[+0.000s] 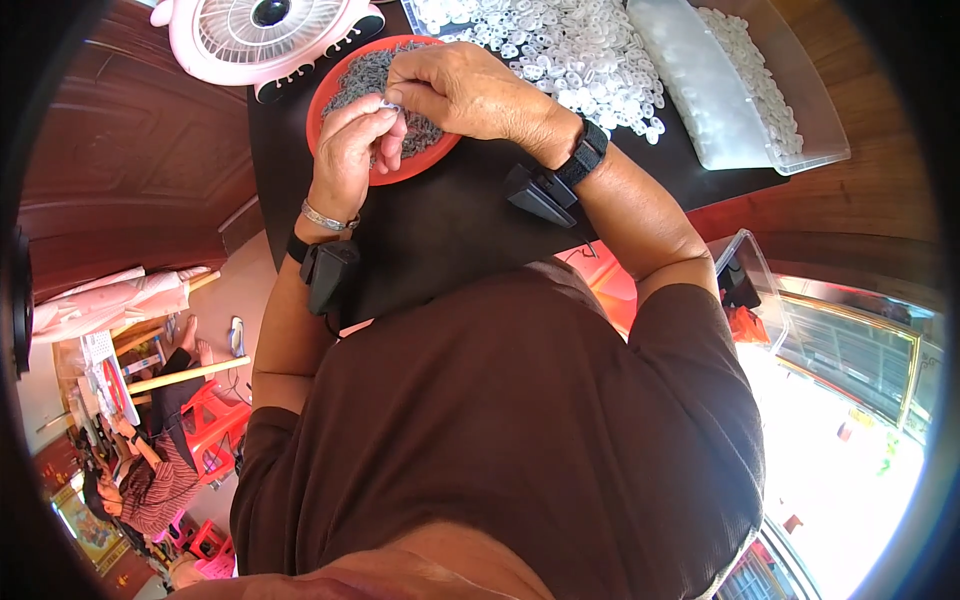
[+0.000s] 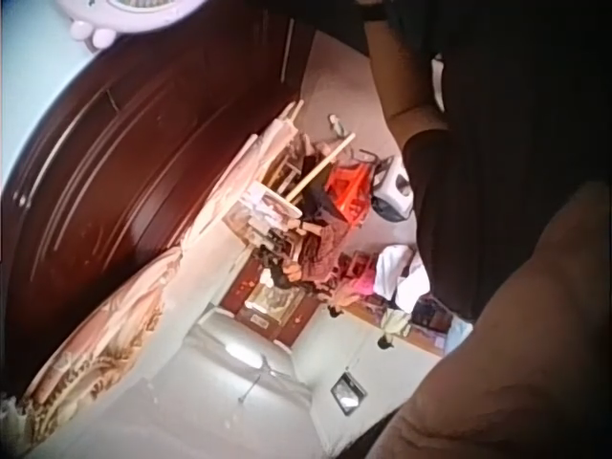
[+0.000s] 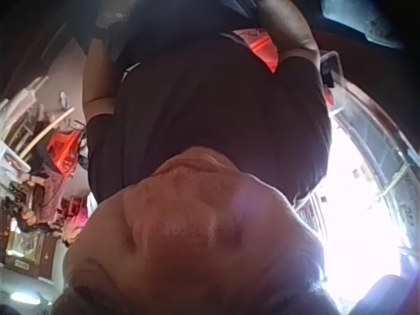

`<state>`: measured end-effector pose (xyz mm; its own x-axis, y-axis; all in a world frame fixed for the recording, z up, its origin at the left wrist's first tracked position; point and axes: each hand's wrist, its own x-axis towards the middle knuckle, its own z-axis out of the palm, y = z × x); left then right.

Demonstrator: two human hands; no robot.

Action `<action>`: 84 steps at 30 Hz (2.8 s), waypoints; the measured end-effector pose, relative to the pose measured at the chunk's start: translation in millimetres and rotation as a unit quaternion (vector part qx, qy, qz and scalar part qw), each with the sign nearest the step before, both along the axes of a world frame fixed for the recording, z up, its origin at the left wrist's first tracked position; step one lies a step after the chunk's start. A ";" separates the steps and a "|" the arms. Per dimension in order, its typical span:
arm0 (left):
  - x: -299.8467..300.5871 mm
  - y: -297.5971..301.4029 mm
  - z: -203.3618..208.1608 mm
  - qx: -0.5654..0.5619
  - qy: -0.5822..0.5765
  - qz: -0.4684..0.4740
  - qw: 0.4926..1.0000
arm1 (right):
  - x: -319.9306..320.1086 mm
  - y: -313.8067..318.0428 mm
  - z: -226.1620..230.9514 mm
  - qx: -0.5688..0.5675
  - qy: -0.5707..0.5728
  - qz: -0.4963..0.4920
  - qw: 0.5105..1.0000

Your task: Manual assembly of small metal components into white plastic housings.

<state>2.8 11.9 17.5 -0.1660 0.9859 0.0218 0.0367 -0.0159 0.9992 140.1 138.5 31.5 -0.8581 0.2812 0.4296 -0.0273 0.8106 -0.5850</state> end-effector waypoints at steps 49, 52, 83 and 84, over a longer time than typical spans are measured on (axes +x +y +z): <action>-3.7 4.2 -7.6 0.055 -0.101 0.071 0.991 | 21.9 84.9 -20.8 -0.095 -0.047 -0.184 0.977; -4.9 5.4 -7.7 0.060 -0.105 0.061 0.991 | 21.4 86.6 -27.7 -0.085 -0.027 -0.194 0.977; -6.4 5.5 -11.3 0.046 -0.095 0.043 0.993 | 4.8 16.2 10.8 -0.313 -0.087 0.046 0.945; -5.7 4.2 -9.3 0.046 -0.095 0.045 0.993 | 3.5 15.4 11.4 -0.337 -0.065 0.056 0.937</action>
<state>-2.9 16.2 8.3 -0.2625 0.9624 0.0702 -0.1465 -0.1117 0.9829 143.6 153.9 42.8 -0.9314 0.3557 0.0773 0.0157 0.2513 -0.9678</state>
